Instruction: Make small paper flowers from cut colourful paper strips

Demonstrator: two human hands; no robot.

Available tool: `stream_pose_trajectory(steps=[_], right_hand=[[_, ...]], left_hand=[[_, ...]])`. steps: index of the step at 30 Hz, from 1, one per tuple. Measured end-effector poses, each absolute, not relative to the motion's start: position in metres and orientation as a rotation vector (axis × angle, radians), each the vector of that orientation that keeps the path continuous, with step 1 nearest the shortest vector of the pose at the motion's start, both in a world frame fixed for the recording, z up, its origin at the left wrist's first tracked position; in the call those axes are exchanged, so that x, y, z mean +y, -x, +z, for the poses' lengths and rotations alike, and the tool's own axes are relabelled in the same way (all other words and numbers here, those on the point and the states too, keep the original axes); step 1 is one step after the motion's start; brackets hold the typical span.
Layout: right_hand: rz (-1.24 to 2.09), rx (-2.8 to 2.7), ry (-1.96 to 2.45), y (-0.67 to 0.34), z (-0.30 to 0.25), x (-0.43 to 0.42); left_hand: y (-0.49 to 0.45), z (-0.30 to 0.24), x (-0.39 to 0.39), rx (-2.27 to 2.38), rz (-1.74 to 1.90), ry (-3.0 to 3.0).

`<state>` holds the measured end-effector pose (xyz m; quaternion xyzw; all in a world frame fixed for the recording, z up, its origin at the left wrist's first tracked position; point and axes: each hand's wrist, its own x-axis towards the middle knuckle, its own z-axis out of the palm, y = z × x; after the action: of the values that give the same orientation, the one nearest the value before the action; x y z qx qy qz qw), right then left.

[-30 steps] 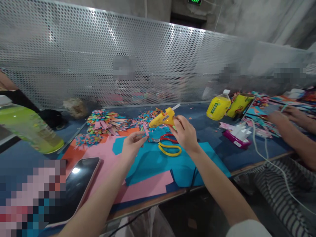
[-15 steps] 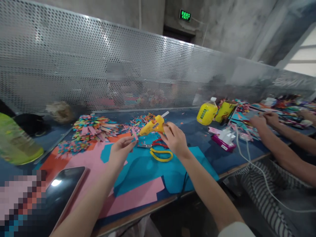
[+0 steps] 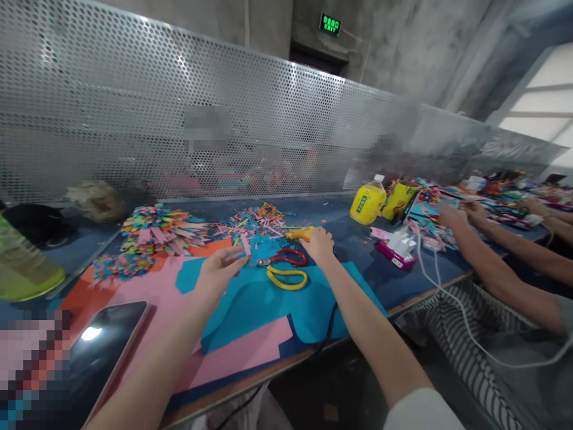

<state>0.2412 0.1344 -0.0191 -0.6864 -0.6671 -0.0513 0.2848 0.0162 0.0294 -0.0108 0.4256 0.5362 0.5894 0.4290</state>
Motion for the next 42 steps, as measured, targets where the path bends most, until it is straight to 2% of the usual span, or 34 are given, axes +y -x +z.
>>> stream_pose_trajectory(steps=[3,7,12,15,42], right_hand=[[-0.099,-1.862,1.667,-0.228,-0.011,0.128],[0.149,-2.136,1.260,-0.204,0.002,0.117],[0.875,-2.122,0.802,-0.193,0.002,0.106],[1.086,-1.966,0.721,-0.196,0.002,0.102],[1.287,-1.950,0.689,-0.194,0.006,0.095]], left_hand=[[-0.019,-0.007,0.025,1.314,1.419,-1.119],[-0.023,-0.003,0.021,1.288,1.330,-1.167],[-0.025,-0.003,0.021,1.212,1.210,-1.213],[-0.026,-0.003,0.021,1.225,1.211,-1.138],[-0.028,0.000,0.021,1.281,1.217,-1.177]])
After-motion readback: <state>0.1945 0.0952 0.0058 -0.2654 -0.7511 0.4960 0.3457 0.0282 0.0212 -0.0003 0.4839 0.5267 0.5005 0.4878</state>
